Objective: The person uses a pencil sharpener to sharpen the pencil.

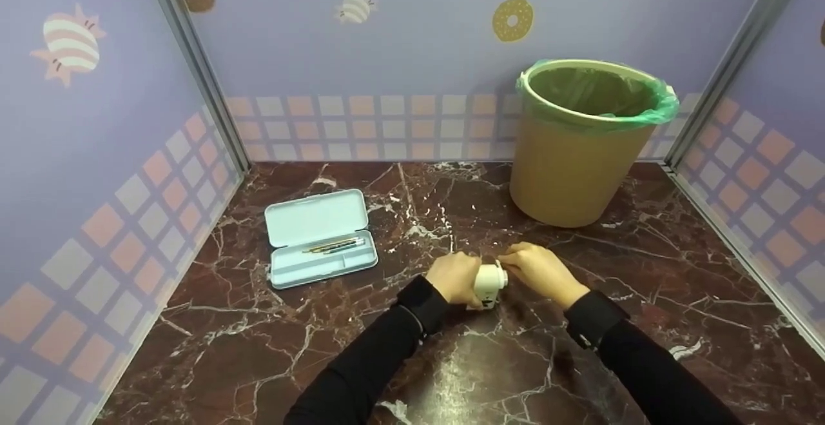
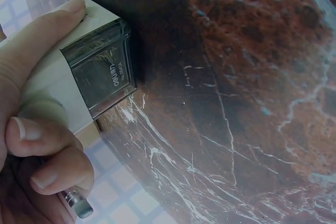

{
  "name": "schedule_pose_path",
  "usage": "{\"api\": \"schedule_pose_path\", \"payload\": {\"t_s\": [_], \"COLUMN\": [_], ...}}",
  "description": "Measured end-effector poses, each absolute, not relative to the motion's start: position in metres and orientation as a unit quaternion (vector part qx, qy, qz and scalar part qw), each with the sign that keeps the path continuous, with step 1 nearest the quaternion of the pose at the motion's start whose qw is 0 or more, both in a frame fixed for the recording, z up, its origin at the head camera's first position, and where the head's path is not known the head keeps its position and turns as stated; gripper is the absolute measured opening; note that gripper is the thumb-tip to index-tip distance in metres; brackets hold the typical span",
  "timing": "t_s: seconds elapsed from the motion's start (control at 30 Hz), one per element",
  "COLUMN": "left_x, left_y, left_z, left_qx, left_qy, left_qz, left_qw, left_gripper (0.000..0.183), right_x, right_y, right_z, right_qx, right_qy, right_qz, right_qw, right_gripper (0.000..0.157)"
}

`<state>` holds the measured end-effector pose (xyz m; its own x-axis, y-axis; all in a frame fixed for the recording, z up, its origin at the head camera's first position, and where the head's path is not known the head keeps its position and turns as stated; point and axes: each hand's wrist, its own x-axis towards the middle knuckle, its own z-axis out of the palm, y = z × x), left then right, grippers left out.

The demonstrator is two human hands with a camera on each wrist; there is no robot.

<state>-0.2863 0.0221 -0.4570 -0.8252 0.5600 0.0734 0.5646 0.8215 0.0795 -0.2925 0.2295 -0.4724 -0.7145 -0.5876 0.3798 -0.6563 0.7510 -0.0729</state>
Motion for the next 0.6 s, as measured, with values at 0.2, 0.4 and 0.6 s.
{"api": "schedule_pose_path", "payload": {"t_s": [0.2, 0.4, 0.6], "left_x": [-0.287, -0.284, -0.283], "left_y": [0.020, 0.023, 0.026], "left_z": [-0.457, -0.456, -0.458], "left_qx": [-0.283, -0.269, -0.262], "left_qy": [-0.957, -0.961, -0.962], "left_qz": [-0.054, -0.054, -0.061], "left_qw": [0.025, 0.031, 0.036], "left_gripper": [0.052, 0.051, 0.049], "right_x": [-0.279, -0.262, -0.248], "right_y": [0.230, 0.235, 0.238], "right_z": [-0.488, -0.493, -0.492], "right_qx": [0.358, 0.375, 0.393], "right_qy": [-0.918, -0.910, -0.898], "right_qz": [0.111, 0.121, 0.125], "right_qw": [0.129, 0.127, 0.153], "right_gripper": [0.005, 0.006, 0.007]}}
